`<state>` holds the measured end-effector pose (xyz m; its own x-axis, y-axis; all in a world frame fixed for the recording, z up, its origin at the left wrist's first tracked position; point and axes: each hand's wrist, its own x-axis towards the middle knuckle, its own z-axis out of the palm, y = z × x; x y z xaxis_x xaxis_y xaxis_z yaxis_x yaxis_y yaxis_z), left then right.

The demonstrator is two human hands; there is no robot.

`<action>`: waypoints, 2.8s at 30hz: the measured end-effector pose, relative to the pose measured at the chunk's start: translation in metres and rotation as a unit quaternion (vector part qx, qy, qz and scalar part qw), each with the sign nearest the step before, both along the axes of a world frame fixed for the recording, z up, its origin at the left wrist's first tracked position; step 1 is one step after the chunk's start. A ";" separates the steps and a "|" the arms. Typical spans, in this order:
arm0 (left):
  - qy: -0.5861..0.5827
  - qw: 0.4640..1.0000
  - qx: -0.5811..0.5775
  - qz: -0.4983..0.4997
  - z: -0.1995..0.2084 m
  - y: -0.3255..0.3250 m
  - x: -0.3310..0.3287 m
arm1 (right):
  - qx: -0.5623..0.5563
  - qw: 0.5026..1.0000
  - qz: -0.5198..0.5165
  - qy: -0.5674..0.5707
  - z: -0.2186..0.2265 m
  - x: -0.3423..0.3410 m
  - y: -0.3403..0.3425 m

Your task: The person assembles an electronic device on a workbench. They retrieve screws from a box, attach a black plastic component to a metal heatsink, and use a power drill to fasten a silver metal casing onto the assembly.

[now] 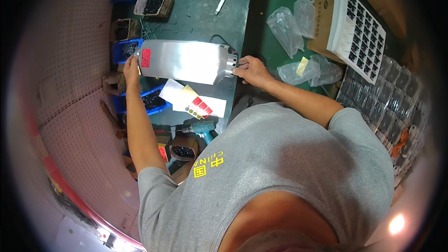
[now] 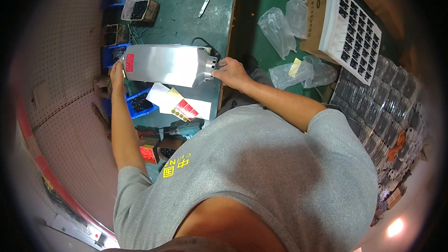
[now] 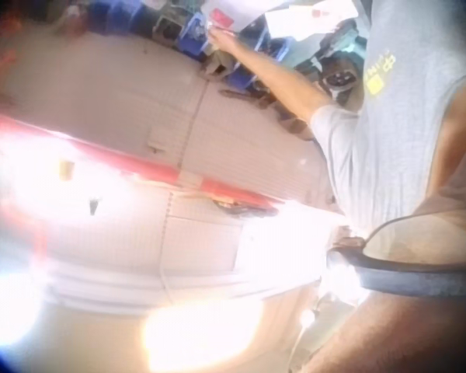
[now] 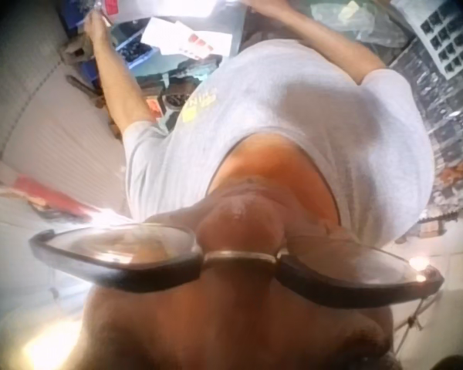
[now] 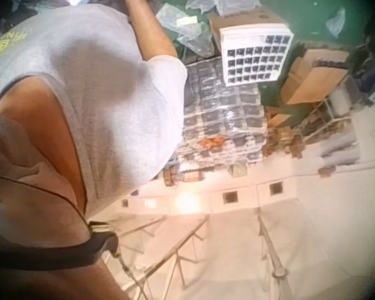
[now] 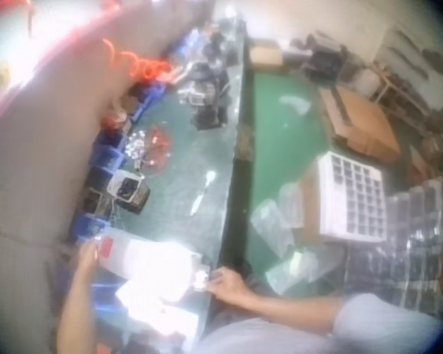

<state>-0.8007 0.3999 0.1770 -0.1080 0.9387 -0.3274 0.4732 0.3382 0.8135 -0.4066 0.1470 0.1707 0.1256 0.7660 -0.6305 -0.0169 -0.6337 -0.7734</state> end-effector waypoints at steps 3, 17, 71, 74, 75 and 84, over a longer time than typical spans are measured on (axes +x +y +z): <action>-0.018 0.998 -0.058 0.004 0.000 0.025 0.003 | -0.040 0.998 0.002 0.054 0.007 0.000 0.007; -0.056 0.977 -0.194 -0.072 -0.015 0.053 0.000 | -0.091 0.993 0.072 0.029 0.004 -0.002 0.024; 0.326 0.877 -0.241 0.258 -0.053 -0.428 0.069 | 0.419 0.776 0.382 -0.277 -0.021 -0.036 0.380; 0.334 0.865 -0.187 0.324 -0.033 -0.432 0.097 | 0.412 0.774 0.401 -0.264 -0.049 -0.063 0.424; 0.322 0.857 -0.180 0.360 -0.026 -0.437 0.115 | 0.431 0.752 0.407 -0.288 -0.057 -0.072 0.432; 0.089 0.780 -0.083 0.614 0.012 -0.421 0.242 | 0.413 0.827 0.360 -0.127 -0.080 -0.079 0.448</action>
